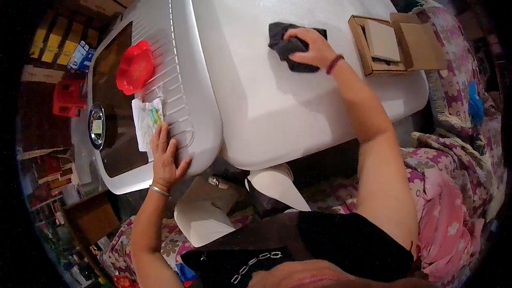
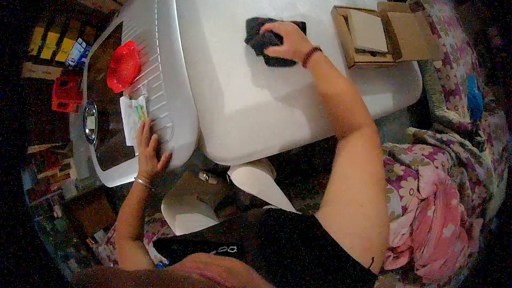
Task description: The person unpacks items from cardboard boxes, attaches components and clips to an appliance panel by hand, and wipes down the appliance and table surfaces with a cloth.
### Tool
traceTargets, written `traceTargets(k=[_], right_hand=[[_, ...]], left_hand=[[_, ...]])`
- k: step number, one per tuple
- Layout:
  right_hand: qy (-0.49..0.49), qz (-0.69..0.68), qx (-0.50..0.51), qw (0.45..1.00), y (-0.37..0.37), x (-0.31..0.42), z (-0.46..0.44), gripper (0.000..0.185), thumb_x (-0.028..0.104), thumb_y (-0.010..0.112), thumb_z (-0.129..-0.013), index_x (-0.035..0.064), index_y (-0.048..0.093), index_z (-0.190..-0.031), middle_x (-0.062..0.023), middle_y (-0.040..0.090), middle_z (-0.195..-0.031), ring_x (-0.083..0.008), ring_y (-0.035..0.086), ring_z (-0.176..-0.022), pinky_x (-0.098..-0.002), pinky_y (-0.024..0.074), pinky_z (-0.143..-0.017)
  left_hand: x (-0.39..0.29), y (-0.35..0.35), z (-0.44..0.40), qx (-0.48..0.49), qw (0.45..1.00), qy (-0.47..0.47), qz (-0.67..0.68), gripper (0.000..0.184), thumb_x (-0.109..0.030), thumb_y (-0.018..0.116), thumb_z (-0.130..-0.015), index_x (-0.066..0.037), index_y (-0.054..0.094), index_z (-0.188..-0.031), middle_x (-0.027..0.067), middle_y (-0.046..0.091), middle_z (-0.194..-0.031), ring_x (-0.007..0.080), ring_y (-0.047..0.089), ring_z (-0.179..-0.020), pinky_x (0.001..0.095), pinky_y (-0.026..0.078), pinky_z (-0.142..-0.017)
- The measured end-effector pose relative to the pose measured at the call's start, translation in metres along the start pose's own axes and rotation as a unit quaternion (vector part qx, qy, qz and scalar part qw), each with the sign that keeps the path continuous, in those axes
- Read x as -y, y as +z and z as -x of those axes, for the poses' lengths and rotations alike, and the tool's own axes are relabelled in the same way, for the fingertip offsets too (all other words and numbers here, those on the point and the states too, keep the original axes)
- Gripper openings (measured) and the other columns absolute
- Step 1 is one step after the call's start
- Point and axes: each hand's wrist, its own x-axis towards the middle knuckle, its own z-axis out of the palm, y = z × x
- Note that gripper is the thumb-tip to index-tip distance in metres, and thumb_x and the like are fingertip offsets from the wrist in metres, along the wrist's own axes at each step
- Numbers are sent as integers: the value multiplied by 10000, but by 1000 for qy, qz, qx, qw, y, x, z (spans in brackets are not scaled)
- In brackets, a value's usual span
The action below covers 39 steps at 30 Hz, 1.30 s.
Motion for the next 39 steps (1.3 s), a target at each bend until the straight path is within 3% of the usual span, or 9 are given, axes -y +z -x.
traceTargets(k=[3,10,13,18,26,30,34,37,39], right_hand=[[113,-53,19,992,-13,1,8,535,205,695,-701,121,576,-1216,-113,609,-1180,-279,553,-1134,-364,398,-1014],[268,267,-123,918,-6,-126,-99,773,637,556,-785,171,460,-1394,-155,543,-1328,-320,488,-1250,-426,352,-1066],[304,189,-82,930,6,-22,-142,452,369,648,-811,124,615,-1190,-146,557,-1302,-307,517,-1207,-389,433,-1002],[96,76,-37,992,47,-50,-123,562,449,671,-810,218,551,-1309,-115,578,-1293,-280,534,-1195,-366,413,-1014],[-32,16,21,999,37,109,95,504,160,718,-651,87,620,-1140,-101,622,-1181,-312,536,-1162,-414,390,-1013],[57,35,41,997,20,187,226,496,153,744,-614,116,644,-1098,-110,640,-1152,-317,588,-1089,-426,432,-973],[441,27,76,894,-1,199,332,456,168,701,-709,55,633,-1145,-136,671,-1064,-302,646,-935,-380,514,-841],[480,-83,-180,855,-24,181,371,416,167,685,-754,-21,621,-1119,-85,671,-971,-198,627,-872,-328,495,-818],[476,-119,-263,831,-37,210,356,421,216,682,-770,-43,625,-1097,-95,664,-984,-196,611,-874,-335,492,-793]], left_hand=[[-5,-4,-2,25,1000,-19,-1,487,-377,679,-757,9,507,-999,242,281,-1503,471,229,-1380,566,181,-1108],[-2,-3,-2,10,1000,-18,11,525,-366,720,-726,3,502,-1029,245,286,-1498,461,236,-1382,568,182,-1109],[-4,-5,-4,12,999,-29,21,526,-357,727,-727,4,497,-1031,246,289,-1495,455,256,-1374,572,195,-1101],[-6,-4,-4,-6,999,-23,23,542,-357,731,-728,-2,483,-1055,248,294,-1491,461,270,-1362,574,215,-1090],[-11,-5,8,-58,998,-18,-29,428,-380,693,-767,-62,561,-1022,194,309,-1504,411,259,-1388,566,200,-1100],[-5,9,14,-106,987,-29,-121,348,-343,660,-797,-100,598,-1038,150,314,-1514,353,249,-1411,560,181,-1117],[-24,-2,13,-93,977,-49,-183,301,-295,628,-831,-109,606,-1067,141,327,-1505,311,255,-1415,564,196,-1115],[-46,-10,-4,-232,957,-119,-125,310,-332,574,-899,-101,602,-1103,120,388,-1456,315,325,-1366,533,260,-1097],[-52,-34,-23,-231,890,-258,295,427,-389,506,-932,-109,501,-1253,151,426,-1379,330,380,-1303,555,296,-1071]])
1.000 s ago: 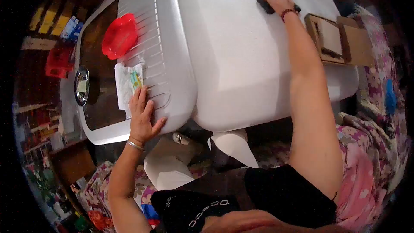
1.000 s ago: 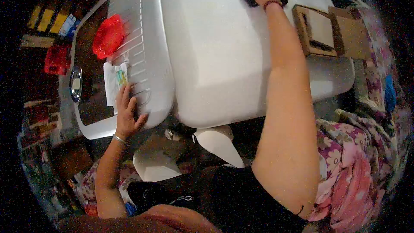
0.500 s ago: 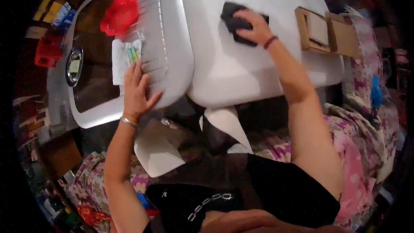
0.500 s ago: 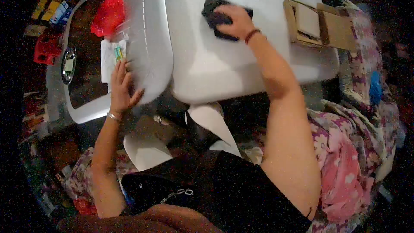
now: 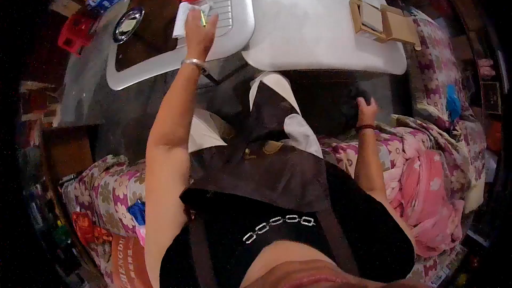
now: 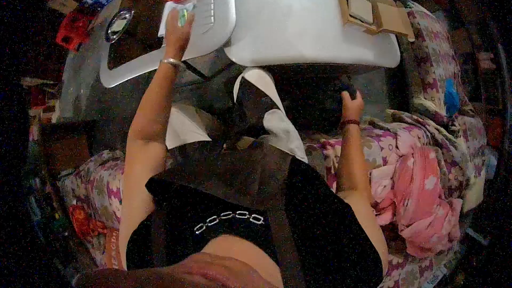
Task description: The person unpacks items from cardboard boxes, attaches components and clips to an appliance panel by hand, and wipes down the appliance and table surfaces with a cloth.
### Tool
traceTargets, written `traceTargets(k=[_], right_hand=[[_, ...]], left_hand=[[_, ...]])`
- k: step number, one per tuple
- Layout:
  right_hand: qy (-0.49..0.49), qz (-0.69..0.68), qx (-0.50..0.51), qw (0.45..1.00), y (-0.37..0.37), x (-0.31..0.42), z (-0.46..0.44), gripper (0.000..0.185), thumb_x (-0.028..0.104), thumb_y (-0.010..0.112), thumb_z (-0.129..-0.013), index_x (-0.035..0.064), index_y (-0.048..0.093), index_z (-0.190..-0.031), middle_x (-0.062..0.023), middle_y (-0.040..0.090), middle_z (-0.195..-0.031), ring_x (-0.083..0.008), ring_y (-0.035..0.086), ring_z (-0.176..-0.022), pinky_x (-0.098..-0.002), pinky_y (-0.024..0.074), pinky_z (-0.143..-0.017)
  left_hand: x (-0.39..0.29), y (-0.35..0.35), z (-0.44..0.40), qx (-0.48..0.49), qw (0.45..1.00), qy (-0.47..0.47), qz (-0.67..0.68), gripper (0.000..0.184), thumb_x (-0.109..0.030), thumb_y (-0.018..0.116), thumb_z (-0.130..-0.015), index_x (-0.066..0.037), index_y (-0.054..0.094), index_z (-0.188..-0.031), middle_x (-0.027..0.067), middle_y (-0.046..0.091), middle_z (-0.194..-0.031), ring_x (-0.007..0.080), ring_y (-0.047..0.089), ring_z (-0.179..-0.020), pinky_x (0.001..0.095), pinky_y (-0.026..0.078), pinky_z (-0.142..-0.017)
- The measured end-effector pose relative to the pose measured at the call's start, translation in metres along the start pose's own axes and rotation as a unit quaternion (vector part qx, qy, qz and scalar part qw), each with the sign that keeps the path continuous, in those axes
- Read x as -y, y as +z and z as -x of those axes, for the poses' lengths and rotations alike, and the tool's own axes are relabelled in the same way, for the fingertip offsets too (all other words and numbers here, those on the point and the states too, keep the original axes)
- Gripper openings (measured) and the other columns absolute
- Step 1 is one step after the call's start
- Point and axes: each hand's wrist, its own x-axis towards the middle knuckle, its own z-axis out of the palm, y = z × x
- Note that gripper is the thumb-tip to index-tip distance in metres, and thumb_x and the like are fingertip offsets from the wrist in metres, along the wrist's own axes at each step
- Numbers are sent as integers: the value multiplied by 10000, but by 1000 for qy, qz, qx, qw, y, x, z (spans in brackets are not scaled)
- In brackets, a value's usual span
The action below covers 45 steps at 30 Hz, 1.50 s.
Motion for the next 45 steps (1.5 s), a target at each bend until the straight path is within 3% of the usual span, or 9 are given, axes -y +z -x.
traceTargets(k=[2,4,7,16,27,31,37,43,45], right_hand=[[-49,-64,-9,997,21,49,12,404,206,673,-785,-40,621,-1101,-90,660,-986,-192,604,-873,-330,491,-794],[-141,-99,21,985,52,67,10,404,157,668,-798,-32,604,-1150,-86,649,-1032,-185,597,-896,-308,482,-814],[-197,-84,120,969,106,162,60,557,153,720,-803,-6,514,-1295,-118,640,-1092,-176,603,-980,-301,482,-866],[-478,-102,322,811,228,269,177,419,167,686,-777,45,580,-1164,-186,631,-1077,-337,623,-974,-377,494,-873],[-508,-39,579,636,238,280,243,510,154,656,-737,122,536,-1232,-155,651,-1089,-350,630,-991,-399,511,-852],[-556,-57,554,617,242,290,241,650,32,627,-694,85,476,-1323,-137,576,-1267,-315,562,-1157,-352,426,-1001],[-489,-110,658,563,253,293,240,746,47,586,-698,49,371,-1411,-118,467,-1386,-225,467,-1259,-328,330,-1075],[-422,-82,705,564,254,274,229,700,141,625,-703,82,423,-1370,-111,571,-1262,-209,546,-1153,-350,412,-1012],[-386,-143,719,561,267,274,226,759,125,628,-702,48,367,-1411,-119,485,-1364,-217,443,-1279,-348,305,-1099]], left_hand=[[-41,-16,-6,-33,895,-211,392,546,-444,449,-950,-125,347,-1381,178,441,-1316,344,426,-1238,576,330,-1039],[-78,-35,1,-133,585,-349,720,689,-497,403,-954,-149,141,-1487,201,435,-1267,355,462,-1170,598,362,-1003],[-48,-50,0,-125,531,-200,814,795,-548,372,-941,-188,-67,-1496,239,382,-1302,389,469,-1148,616,369,-986],[-65,-138,29,-305,366,-199,856,809,-535,393,-903,-157,36,-1523,235,368,-1293,378,463,-1099,554,428,-884],[-2,-214,28,-329,281,-128,892,681,-586,430,-862,-64,326,-1286,128,398,-1071,247,428,-920,429,439,-750],[-7,-237,40,-336,327,-77,880,670,-544,321,-964,-91,347,-1457,111,235,-1558,322,251,-1407,556,249,-1091],[-65,-230,65,-359,236,-72,900,517,-355,311,-1013,-97,326,-1460,144,348,-1459,324,365,-1301,461,323,-1059],[-28,-219,53,-370,342,-68,861,400,-231,346,-959,32,556,-1176,169,553,-1224,309,531,-1086,455,443,-923],[-33,-210,52,-384,335,-35,860,377,-234,379,-933,29,612,-1069,162,614,-1138,304,572,-1046,453,466,-898]])
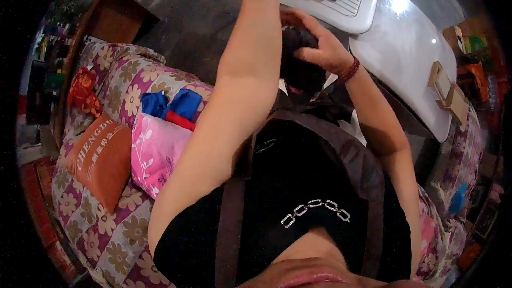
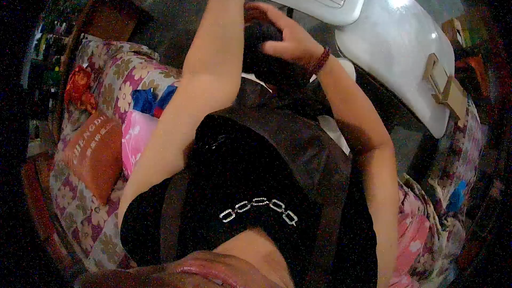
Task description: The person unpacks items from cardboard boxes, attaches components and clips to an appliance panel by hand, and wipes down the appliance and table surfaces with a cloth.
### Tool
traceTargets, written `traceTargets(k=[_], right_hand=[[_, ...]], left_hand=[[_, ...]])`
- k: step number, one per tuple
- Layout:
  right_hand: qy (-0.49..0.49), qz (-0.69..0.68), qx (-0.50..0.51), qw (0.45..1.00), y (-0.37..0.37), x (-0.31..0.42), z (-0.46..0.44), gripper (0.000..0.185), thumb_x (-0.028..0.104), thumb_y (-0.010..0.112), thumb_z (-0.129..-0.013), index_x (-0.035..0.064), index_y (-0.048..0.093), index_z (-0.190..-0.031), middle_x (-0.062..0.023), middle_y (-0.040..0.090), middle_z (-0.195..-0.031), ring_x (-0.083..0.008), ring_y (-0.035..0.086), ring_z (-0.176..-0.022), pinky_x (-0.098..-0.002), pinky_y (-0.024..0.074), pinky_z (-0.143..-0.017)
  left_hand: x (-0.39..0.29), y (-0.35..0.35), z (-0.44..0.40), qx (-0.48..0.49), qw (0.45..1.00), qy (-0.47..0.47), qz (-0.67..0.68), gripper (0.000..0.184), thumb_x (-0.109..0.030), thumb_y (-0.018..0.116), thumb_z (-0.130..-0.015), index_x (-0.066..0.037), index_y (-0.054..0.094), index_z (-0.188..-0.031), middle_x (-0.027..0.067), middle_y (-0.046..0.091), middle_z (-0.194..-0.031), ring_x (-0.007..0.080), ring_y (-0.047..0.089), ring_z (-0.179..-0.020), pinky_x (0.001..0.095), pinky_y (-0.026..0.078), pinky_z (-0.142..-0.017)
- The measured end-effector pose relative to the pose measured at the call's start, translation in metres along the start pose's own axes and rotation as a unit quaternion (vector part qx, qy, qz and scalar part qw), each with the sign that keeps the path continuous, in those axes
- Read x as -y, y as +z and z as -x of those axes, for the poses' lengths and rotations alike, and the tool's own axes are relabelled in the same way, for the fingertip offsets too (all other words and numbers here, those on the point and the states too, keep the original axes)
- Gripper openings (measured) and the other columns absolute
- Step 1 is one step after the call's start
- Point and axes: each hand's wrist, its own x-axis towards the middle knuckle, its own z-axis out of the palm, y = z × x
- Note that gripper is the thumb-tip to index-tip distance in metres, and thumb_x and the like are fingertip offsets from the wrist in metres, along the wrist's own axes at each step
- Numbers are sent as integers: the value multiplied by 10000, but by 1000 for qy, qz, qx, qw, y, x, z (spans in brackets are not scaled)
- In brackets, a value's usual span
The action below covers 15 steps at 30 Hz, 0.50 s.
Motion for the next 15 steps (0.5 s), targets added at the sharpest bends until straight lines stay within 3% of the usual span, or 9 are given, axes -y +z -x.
traceTargets(k=[1,3,7,9,10,11,15], right_hand=[[-4,-30,-17,999,-2,-4,-6,782,110,629,-700,41,347,-1425,-120,448,-1398,-222,406,-1311,-350,268,-1119],[18,-97,-28,995,-4,-6,-7,869,135,659,-676,42,295,-1460,-115,369,-1473,-229,320,-1379,-353,184,-1158],[2,-101,-21,995,2,-8,2,851,148,662,-676,47,317,-1448,-102,414,-1426,-214,344,-1359,-356,205,-1149],[48,-121,-10,991,8,9,8,839,132,650,-681,43,318,-1446,-98,423,-1413,-211,355,-1350,-357,211,-1146],[71,-132,-6,989,10,15,11,832,125,645,-683,41,318,-1444,-95,428,-1406,-210,360,-1346,-357,214,-1145],[17,-87,-2,996,9,6,8,766,182,663,-707,42,369,-1400,-84,468,-1364,-190,411,-1295,-347,292,-1108],[-9,-70,-40,997,-3,4,-3,793,214,673,-716,32,348,-1416,-90,446,-1388,-198,392,-1313,-344,280,-1111]], left_hand=[[2,-4,-2,11,998,-29,-46,358,-267,402,-919,-14,641,-1002,127,647,-1079,298,601,-1004,448,492,-861],[16,-11,-6,-24,999,-2,-29,367,-294,402,-921,-41,647,-1024,113,643,-1095,296,595,-1016,447,491,-865],[15,-6,-20,-69,996,-31,37,413,-334,355,-964,-79,579,-1200,97,562,-1266,292,545,-1118,459,479,-899],[6,-11,-44,-121,989,-38,70,458,-352,303,-999,-93,480,-1332,99,464,-1381,289,494,-1185,450,463,-930],[4,-9,-43,-126,988,-47,81,462,-356,300,-1001,-93,476,-1338,102,461,-1378,288,491,-1184,447,461,-932],[3,-6,-33,-132,985,-55,91,466,-359,297,-1003,-93,471,-1344,105,459,-1376,288,489,-1183,444,459,-935],[14,2,5,-97,992,-45,69,495,-412,329,-989,-89,478,-1333,122,478,-1327,314,491,-1151,441,452,-924]])
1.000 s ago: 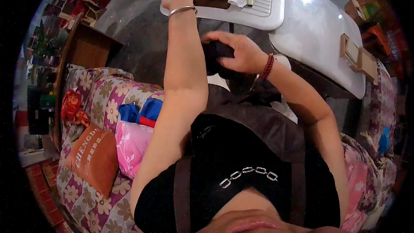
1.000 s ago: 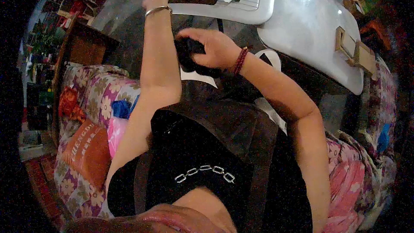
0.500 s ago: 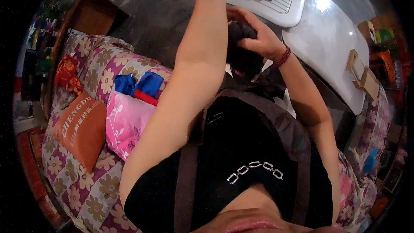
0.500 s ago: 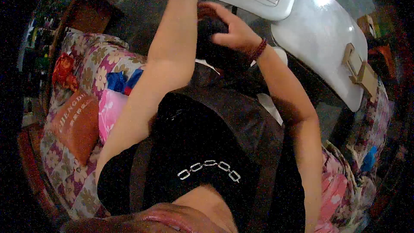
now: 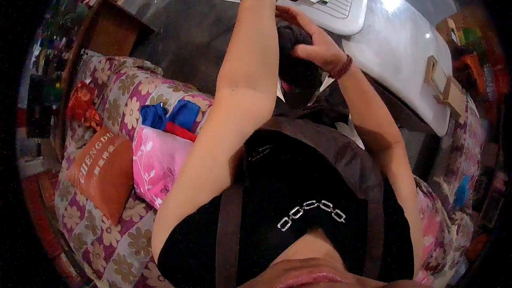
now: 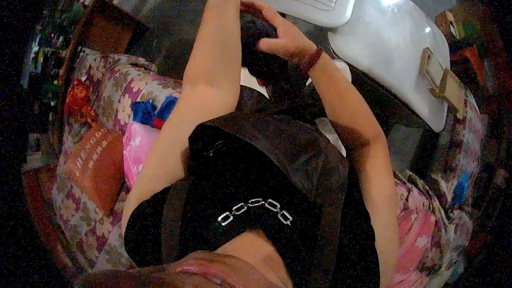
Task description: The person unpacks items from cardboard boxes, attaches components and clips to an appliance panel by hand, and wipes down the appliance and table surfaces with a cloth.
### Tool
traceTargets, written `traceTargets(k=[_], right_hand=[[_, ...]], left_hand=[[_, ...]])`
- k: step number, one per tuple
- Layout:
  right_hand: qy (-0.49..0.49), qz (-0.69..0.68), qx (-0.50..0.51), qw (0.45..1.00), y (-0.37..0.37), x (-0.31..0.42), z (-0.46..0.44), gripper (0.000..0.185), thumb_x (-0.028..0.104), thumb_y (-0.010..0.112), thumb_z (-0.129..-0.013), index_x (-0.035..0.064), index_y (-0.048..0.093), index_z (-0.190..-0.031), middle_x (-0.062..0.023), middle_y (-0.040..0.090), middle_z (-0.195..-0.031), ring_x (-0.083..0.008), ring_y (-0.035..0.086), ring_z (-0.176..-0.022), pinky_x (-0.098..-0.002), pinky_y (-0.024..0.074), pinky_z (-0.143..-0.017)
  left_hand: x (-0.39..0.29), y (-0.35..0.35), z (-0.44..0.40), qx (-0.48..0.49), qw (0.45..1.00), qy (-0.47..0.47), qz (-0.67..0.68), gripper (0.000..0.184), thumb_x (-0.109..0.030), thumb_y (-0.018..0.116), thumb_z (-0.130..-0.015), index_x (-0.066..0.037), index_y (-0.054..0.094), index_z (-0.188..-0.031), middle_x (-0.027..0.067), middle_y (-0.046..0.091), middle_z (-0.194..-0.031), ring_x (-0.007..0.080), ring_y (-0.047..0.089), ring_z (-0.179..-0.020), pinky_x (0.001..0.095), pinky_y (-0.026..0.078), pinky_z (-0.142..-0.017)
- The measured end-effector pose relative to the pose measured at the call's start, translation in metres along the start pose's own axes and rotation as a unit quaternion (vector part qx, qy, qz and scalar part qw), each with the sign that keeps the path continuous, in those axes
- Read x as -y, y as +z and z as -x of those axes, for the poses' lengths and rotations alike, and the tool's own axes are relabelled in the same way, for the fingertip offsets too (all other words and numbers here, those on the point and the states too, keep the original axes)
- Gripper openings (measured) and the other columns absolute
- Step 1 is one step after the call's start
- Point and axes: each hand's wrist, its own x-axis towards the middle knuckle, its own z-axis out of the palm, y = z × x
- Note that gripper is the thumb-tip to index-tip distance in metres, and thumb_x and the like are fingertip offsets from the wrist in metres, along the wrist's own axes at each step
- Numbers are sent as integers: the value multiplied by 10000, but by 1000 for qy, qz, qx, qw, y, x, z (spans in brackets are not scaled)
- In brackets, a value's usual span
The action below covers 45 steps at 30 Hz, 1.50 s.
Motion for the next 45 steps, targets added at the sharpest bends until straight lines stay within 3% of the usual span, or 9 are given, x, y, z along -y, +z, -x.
traceTargets(k=[17,22,24,28,30,33,38,41,45], right_hand=[[-4,-88,51,995,4,4,-2,878,242,699,-721,20,276,-1458,-120,386,-1440,-227,340,-1364,-355,232,-1142],[12,-32,87,996,17,-1,11,817,432,743,-731,39,403,-1361,-103,516,-1304,-212,476,-1215,-357,335,-1064],[24,9,98,995,20,-4,16,666,304,703,-717,40,478,-1285,-102,561,-1238,-198,508,-1167,-339,369,-1033],[60,134,2,989,6,4,26,548,122,618,-709,8,510,-1234,-96,582,-1195,-175,528,-1144,-325,380,-1030],[50,10,-153,987,-9,4,32,427,110,621,-796,35,542,-1210,-77,598,-1150,-160,560,-1069,-297,434,-965],[27,-155,-344,926,-16,-11,25,294,103,588,-912,42,560,-1199,-65,588,-1157,-132,557,-1051,-253,463,-914],[134,59,-218,965,-33,-56,27,414,296,542,-961,9,545,-1259,-118,595,-1235,-224,578,-1092,-330,449,-956],[212,478,-119,844,-64,-59,39,404,317,579,-925,27,581,-1206,-178,641,-1150,-311,623,-1019,-376,478,-908],[216,561,-191,776,-123,-79,48,377,300,626,-875,41,603,-1147,-194,652,-1064,-376,621,-937,-427,493,-858]], left_hand=[[-6,12,5,84,996,-33,13,575,-433,381,-953,-78,381,-1405,131,386,-1416,342,383,-1274,510,310,-1065],[-32,11,-21,115,987,-60,-97,564,-435,378,-938,-100,342,-1391,154,396,-1293,336,402,-1175,540,385,-936],[-37,8,-21,53,984,-4,-168,712,-594,421,-879,-93,277,-1364,134,431,-1088,273,490,-932,446,462,-753],[-64,-14,-24,104,913,21,-395,576,-504,383,-955,-90,339,-1353,118,516,-1093,257,553,-916,459,455,-814],[-69,-48,2,230,729,19,-645,520,-492,402,-965,-104,450,-1308,111,566,-1114,237,563,-939,465,458,-834],[-55,-109,94,193,707,-229,-641,474,-502,483,-946,-110,553,-1203,87,621,-1086,247,585,-1017,473,474,-883],[-59,-189,100,80,780,-276,-557,398,-355,620,-910,-84,568,-1196,102,644,-1113,226,612,-1041,388,533,-835],[-77,-221,87,-57,768,-295,-565,301,-246,609,-901,-59,593,-1135,112,651,-1096,239,631,-979,402,536,-823],[-128,-301,21,-108,697,-208,-677,262,-115,565,-884,-33,582,-1132,120,645,-1102,265,638,-953,407,532,-825]])
